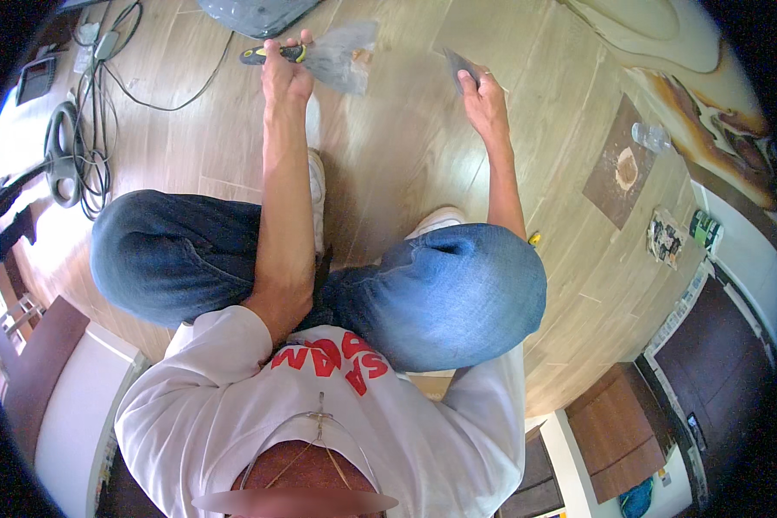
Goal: The person is applying grout to the gaps between floor tiles. They use a trowel to scoop grout and a smaller tool to push it into the joints, then wipe the excess with a sponge.
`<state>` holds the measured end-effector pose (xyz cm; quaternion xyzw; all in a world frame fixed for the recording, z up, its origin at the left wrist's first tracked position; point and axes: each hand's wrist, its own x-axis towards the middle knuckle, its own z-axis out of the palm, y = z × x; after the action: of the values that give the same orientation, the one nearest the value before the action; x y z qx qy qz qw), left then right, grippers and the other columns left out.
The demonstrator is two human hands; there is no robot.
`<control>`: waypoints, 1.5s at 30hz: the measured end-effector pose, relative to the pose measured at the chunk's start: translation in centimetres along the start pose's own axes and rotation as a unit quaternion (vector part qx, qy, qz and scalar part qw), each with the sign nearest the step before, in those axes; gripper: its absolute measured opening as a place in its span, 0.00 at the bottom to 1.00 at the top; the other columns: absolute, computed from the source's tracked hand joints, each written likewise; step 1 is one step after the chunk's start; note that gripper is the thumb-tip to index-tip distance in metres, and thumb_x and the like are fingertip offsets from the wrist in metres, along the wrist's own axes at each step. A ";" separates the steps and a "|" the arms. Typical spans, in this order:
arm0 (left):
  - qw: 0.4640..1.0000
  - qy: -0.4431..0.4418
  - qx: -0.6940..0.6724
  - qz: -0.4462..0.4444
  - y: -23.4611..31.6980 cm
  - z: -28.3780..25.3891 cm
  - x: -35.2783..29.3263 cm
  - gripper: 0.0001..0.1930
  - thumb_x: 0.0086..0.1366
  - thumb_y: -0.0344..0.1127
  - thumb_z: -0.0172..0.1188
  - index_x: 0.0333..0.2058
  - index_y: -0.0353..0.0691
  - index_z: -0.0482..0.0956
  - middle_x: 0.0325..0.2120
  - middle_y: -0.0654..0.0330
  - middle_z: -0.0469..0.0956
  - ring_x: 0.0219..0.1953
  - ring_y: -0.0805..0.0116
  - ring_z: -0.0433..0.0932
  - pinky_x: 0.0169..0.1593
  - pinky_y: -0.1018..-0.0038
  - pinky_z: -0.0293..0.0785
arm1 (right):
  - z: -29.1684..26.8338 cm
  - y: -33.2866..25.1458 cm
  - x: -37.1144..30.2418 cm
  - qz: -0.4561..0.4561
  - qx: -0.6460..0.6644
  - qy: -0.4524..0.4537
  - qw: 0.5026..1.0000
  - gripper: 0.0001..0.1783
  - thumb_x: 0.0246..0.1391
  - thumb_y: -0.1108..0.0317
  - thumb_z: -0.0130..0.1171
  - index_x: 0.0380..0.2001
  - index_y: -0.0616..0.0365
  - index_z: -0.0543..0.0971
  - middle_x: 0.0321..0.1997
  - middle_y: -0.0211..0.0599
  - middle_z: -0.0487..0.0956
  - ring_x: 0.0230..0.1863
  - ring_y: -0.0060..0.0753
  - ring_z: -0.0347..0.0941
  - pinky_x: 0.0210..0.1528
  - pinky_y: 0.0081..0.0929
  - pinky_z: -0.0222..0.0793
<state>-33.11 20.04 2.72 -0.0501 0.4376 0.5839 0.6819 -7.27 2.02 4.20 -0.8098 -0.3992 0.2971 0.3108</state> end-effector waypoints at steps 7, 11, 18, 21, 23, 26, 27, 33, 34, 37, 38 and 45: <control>0.991 -0.092 0.097 -0.010 -2.2 0.5 0.5 0.14 0.79 0.40 0.49 0.53 0.41 0.59 0.34 0.55 0.74 0.36 0.52 0.84 0.46 0.59 0.82 | -2.0 -7.3 -2.4 -0.286 -0.110 -0.077 0.949 0.20 0.65 0.74 0.55 0.57 0.48 0.83 0.57 0.34 0.81 0.58 0.40 0.76 0.61 0.35 0.71; 0.986 -0.111 0.124 -0.006 -2.7 0.4 0.2 0.13 0.78 0.40 0.51 0.51 0.40 0.61 0.34 0.55 0.74 0.38 0.52 0.83 0.48 0.56 0.83 | -2.5 -7.8 -2.2 -0.323 -0.168 -0.111 0.925 0.25 0.60 0.80 0.55 0.56 0.42 0.84 0.56 0.29 0.82 0.57 0.41 0.76 0.60 0.37 0.72; 0.978 -0.116 0.165 0.059 -2.9 0.0 0.6 0.14 0.77 0.40 0.50 0.52 0.42 0.57 0.33 0.56 0.73 0.34 0.55 0.83 0.39 0.60 0.81 | -2.0 -7.4 -3.0 -0.324 -0.172 -0.194 0.910 0.23 0.61 0.79 0.53 0.55 0.48 0.83 0.54 0.35 0.82 0.55 0.43 0.78 0.57 0.37 0.73; 0.982 -0.092 0.148 0.078 -2.0 0.7 0.0 0.15 0.76 0.39 0.50 0.52 0.41 0.57 0.33 0.57 0.72 0.33 0.57 0.82 0.38 0.60 0.81 | -2.4 -4.1 -2.2 -0.231 -0.132 -0.143 0.953 0.18 0.65 0.74 0.53 0.55 0.52 0.82 0.52 0.39 0.82 0.53 0.46 0.78 0.56 0.39 0.73; 0.981 -0.096 0.147 0.084 -1.7 1.1 -0.2 0.15 0.76 0.39 0.50 0.52 0.41 0.57 0.33 0.57 0.72 0.33 0.57 0.81 0.39 0.60 0.82 | -0.5 -0.4 -0.9 -0.204 -0.173 -0.065 0.961 0.17 0.67 0.70 0.52 0.55 0.53 0.81 0.52 0.41 0.82 0.53 0.47 0.78 0.56 0.40 0.73; 0.981 -0.107 0.140 0.077 -1.7 0.6 0.4 0.16 0.76 0.39 0.52 0.53 0.41 0.57 0.33 0.57 0.71 0.33 0.57 0.81 0.40 0.60 0.83 | 2.6 1.6 0.2 -0.157 -0.241 -0.007 0.958 0.17 0.68 0.68 0.51 0.57 0.52 0.81 0.50 0.43 0.82 0.53 0.49 0.78 0.56 0.40 0.74; 0.982 -0.109 0.137 0.074 -1.6 0.5 0.5 0.16 0.76 0.39 0.52 0.53 0.41 0.57 0.33 0.57 0.71 0.33 0.57 0.81 0.40 0.60 0.83 | 3.8 1.8 0.4 -0.140 -0.263 0.001 0.955 0.18 0.68 0.68 0.51 0.57 0.52 0.80 0.50 0.43 0.82 0.53 0.49 0.78 0.56 0.40 0.74; 0.982 -0.093 0.148 0.073 -1.3 0.2 0.5 0.16 0.77 0.39 0.51 0.54 0.42 0.57 0.32 0.57 0.71 0.33 0.57 0.80 0.43 0.59 0.84 | 8.0 2.2 -0.8 -0.135 -0.412 0.044 0.900 0.21 0.65 0.67 0.54 0.60 0.46 0.79 0.53 0.40 0.80 0.53 0.47 0.77 0.55 0.45 0.74; 0.983 -0.091 0.144 0.069 -1.3 0.2 0.5 0.16 0.77 0.39 0.51 0.55 0.42 0.57 0.31 0.57 0.71 0.33 0.57 0.80 0.44 0.59 0.84 | 8.7 2.2 -1.4 -0.153 -0.408 0.051 0.899 0.21 0.65 0.67 0.54 0.60 0.46 0.79 0.53 0.39 0.80 0.53 0.46 0.77 0.54 0.46 0.74; 0.986 -0.087 0.131 0.061 -1.3 0.2 0.4 0.16 0.77 0.40 0.51 0.55 0.43 0.57 0.31 0.57 0.72 0.33 0.57 0.81 0.44 0.59 0.84 | 9.6 2.2 -2.5 -0.196 -0.375 0.054 0.905 0.21 0.65 0.66 0.54 0.60 0.46 0.79 0.53 0.39 0.80 0.53 0.46 0.77 0.54 0.48 0.75; 0.986 -0.087 0.128 0.060 -1.3 0.2 0.4 0.16 0.77 0.40 0.51 0.55 0.44 0.57 0.31 0.57 0.72 0.32 0.57 0.81 0.44 0.59 0.84 | 9.5 2.3 -2.7 -0.202 -0.350 0.044 0.914 0.21 0.65 0.66 0.54 0.60 0.46 0.79 0.53 0.39 0.80 0.53 0.46 0.77 0.53 0.48 0.75; 0.984 -0.095 0.139 0.059 -1.0 -0.1 0.6 0.16 0.78 0.41 0.49 0.55 0.44 0.57 0.31 0.56 0.72 0.33 0.56 0.82 0.44 0.57 0.84 | 7.8 2.7 -0.6 -0.131 -0.319 0.085 0.935 0.20 0.66 0.66 0.54 0.60 0.46 0.79 0.52 0.41 0.80 0.52 0.48 0.77 0.53 0.46 0.75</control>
<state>-32.37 20.15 1.78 0.1271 0.4496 0.5588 0.6851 -11.96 2.29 -2.56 -0.8293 -0.5472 0.0409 0.1054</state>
